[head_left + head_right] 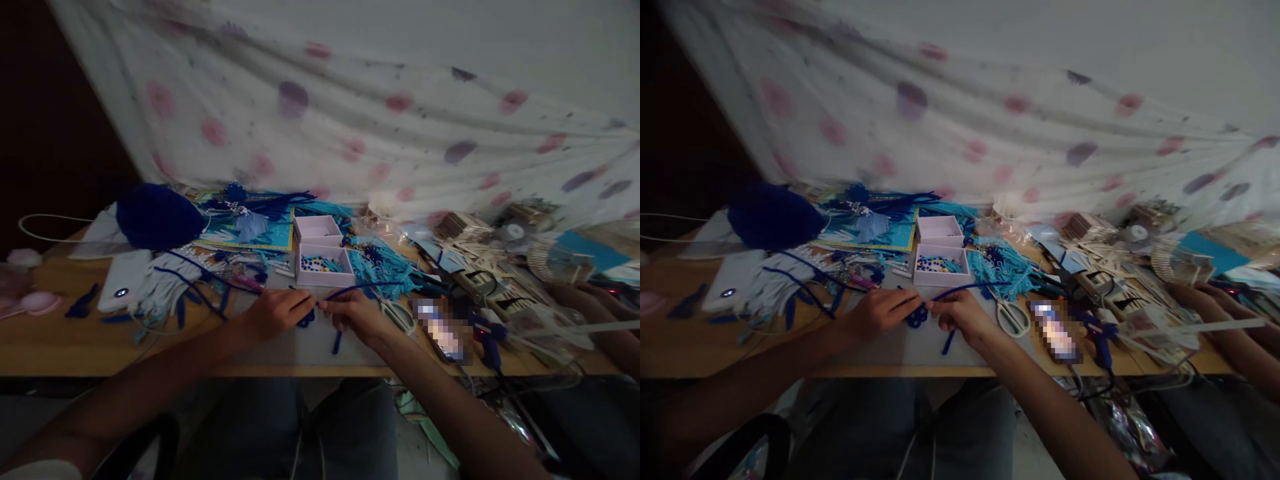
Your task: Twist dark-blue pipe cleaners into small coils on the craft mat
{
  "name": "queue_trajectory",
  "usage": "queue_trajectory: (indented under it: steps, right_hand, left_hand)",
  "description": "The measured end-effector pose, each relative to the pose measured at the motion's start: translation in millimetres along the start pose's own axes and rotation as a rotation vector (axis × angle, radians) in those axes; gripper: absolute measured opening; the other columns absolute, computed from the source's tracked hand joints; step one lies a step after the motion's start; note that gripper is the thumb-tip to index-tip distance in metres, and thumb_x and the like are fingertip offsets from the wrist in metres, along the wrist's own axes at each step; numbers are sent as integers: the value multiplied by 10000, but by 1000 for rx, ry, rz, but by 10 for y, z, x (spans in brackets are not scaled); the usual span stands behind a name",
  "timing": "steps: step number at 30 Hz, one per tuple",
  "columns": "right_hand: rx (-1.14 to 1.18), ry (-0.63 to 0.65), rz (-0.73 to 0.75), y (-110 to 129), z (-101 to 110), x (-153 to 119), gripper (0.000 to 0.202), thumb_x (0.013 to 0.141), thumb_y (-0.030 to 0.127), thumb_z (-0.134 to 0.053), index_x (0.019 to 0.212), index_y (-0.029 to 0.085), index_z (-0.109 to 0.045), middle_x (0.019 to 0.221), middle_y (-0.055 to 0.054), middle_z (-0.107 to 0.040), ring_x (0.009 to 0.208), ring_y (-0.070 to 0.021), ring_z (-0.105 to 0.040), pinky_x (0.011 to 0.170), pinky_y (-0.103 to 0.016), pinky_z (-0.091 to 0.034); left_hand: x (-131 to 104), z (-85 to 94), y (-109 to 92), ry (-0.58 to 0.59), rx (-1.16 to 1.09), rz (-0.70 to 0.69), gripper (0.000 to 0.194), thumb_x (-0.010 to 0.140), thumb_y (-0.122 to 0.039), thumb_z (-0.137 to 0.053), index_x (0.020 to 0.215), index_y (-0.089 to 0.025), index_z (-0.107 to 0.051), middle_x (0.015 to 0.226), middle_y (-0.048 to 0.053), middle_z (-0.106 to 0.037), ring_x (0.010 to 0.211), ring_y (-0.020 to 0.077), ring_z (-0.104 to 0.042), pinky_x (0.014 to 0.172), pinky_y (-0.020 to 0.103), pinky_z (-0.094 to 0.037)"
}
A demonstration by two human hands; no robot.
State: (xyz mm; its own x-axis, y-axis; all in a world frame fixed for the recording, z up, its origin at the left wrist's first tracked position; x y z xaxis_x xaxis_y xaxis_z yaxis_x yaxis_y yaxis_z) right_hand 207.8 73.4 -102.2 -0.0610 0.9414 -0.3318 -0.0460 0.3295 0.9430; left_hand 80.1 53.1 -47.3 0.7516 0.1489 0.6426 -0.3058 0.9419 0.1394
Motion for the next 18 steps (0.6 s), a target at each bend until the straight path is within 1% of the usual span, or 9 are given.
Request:
queue_trajectory:
  steps: [3, 5, 7, 9, 12, 13, 15, 16, 18]
  right_hand:
    - [-70, -35, 46, -8, 19, 19, 423, 601, 536, -855, 627, 166, -649, 539, 26, -566, 403, -86, -453, 418, -238, -302]
    - [-276, -131, 249, 149, 88, -18, 368, 745, 520, -777, 676, 172, -681, 554, 5, -593, 456, -123, -522, 456, -256, -366]
    - [-607, -181, 586, 406, 30, -175, 264, 914, 399, -643, 820, 167, -730, 712, -51, -686, 598, -161, -619, 543, -274, -441]
    - [-1010, -139, 1001, 546, -217, -467, 214, 987, 230, -530, 977, 161, -732, 872, -87, -725, 699, -164, -644, 594, -280, -455]
    - [-1469, -37, 1476, 359, -528, -861, 210, 973, 100, -507, 1058, 122, -699, 927, -100, -730, 670, -143, -611, 552, -284, -409]
    - [-1529, -27, 1536, 298, -565, -917, 198, 968, 95, -518, 1062, 114, -691, 934, -98, -730, 656, -137, -602, 540, -285, -399]
    - [-1506, -35, 1476, 278, -573, -896, 203, 976, 105, -505, 1076, 114, -681, 927, -93, -727, 655, -134, -602, 549, -282, -406]
    - [-1428, -46, 1369, 310, -544, -824, 214, 984, 115, -491, 1074, 127, -684, 915, -85, -725, 665, -135, -611, 562, -276, -418]
    - [-1152, -134, 1078, 410, -374, -613, 205, 979, 151, -505, 1007, 161, -707, 880, -67, -724, 702, -144, -638, 597, -260, -442]
  left_hand:
    - [3, -67, 16, 66, -16, 25, 289, 987, -129, -413, 1059, -145, -692, 941, 97, -716, 759, 147, -671, 658, 225, -519]
    - [27, -123, 106, 113, -112, 131, 269, 970, -128, -439, 998, -152, -706, 887, 79, -714, 734, 143, -665, 646, 217, -503]
    - [52, -176, 233, 150, -274, 281, 242, 951, -142, -476, 937, -153, -717, 850, 68, -713, 756, 155, -668, 670, 226, -497]
    - [52, -273, 357, 225, -493, 454, 222, 928, -175, -517, 841, -149, -720, 776, 52, -705, 741, 166, -659, 666, 238, -487]
    - [-73, -559, 378, 530, -872, 699, 207, 874, -238, -573, 739, -145, -698, 633, 7, -652, 522, 136, -566, 511, 232, -427]
    - [-132, -633, 337, 641, -970, 752, 192, 853, -252, -590, 732, -143, -693, 606, -6, -635, 455, 121, -514, 460, 229, -396]
    - [-197, -688, 299, 753, -1055, 794, 186, 838, -269, -601, 741, -140, -694, 591, -16, -626, 392, 105, -457, 410, 226, -364]
    - [-183, -675, 324, 733, -1029, 778, 192, 846, -269, -595, 754, -140, -703, 598, -11, -637, 399, 107, -471, 417, 225, -376]
    - [-75, -558, 425, 557, -861, 675, 207, 884, -263, -574, 825, -146, -734, 683, 18, -701, 502, 133, -579, 497, 228, -452]
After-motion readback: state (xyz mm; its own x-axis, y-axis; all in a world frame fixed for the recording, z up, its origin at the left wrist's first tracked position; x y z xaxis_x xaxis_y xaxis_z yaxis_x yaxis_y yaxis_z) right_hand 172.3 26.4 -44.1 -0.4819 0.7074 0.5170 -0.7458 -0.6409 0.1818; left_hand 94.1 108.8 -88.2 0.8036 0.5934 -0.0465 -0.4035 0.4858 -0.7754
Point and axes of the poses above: each hand's wrist, its own x-axis towards the middle knuckle, its own z-axis out of the back of the hand, y = z × x, the point moved 10 cm from there along x, towards the middle knuckle
